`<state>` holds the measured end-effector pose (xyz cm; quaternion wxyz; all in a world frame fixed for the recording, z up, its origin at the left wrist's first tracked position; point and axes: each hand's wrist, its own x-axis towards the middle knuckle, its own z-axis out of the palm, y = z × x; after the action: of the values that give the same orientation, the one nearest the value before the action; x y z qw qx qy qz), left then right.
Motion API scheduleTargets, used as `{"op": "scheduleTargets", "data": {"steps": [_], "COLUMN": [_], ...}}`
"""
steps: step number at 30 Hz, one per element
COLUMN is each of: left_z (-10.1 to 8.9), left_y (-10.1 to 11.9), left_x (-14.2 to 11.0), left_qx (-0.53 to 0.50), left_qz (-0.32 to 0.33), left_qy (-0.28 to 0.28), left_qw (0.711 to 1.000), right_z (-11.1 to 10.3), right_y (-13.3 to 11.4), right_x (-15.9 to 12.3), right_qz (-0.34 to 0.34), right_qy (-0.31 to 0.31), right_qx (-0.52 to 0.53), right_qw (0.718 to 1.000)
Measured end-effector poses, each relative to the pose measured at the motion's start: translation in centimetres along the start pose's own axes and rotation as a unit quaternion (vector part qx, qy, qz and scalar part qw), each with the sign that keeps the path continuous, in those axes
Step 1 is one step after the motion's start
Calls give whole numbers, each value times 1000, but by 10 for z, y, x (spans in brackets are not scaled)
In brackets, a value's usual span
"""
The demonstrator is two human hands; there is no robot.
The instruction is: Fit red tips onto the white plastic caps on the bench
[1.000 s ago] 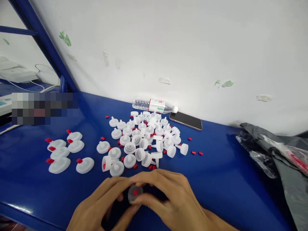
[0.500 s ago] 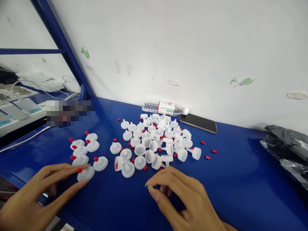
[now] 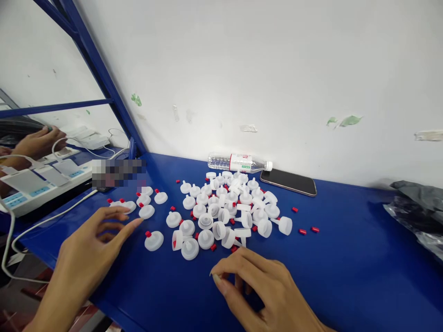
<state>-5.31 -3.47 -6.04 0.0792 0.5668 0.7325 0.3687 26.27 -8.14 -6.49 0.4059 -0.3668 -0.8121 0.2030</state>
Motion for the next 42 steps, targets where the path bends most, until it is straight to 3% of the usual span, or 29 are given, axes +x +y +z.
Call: {"op": "scheduleTargets", "data": {"steps": [1,5,9,13,19,28,35,42], "left_z": [0,7,11,8,18,26,23,22], "left_y": [2,7,10,21,36,35,40,36], "left_x": [-14,-44,-24,-22,-49,-43,-46,-44], "left_qx": [-16,-17,59,33,20,-34,-43,-43], "left_qz": [-5,51,78,108,186,132,102,123], "left_qy": [23,-14,-29,5,-160,-138,-161,-133], "left_qw": [1000,998,995,994,969,981,981,982], "right_z": [0,-1,-2,-1,-1,0,-1,1], "right_y": [0,-2,-5,-3,-2,-1,-3,-1], "right_x": [0,1,2,1,-1,-3,-4,-4], "right_qz": [1,4,5,11,15,13,11,6], "right_qy": [0,-1,-8,-13,-23,-37,-52,-45], "right_qx": [3,12,9,17,11,4,-14,-36], "right_qw": [1000,1000,1000,1000,1000,999,999,998]}}
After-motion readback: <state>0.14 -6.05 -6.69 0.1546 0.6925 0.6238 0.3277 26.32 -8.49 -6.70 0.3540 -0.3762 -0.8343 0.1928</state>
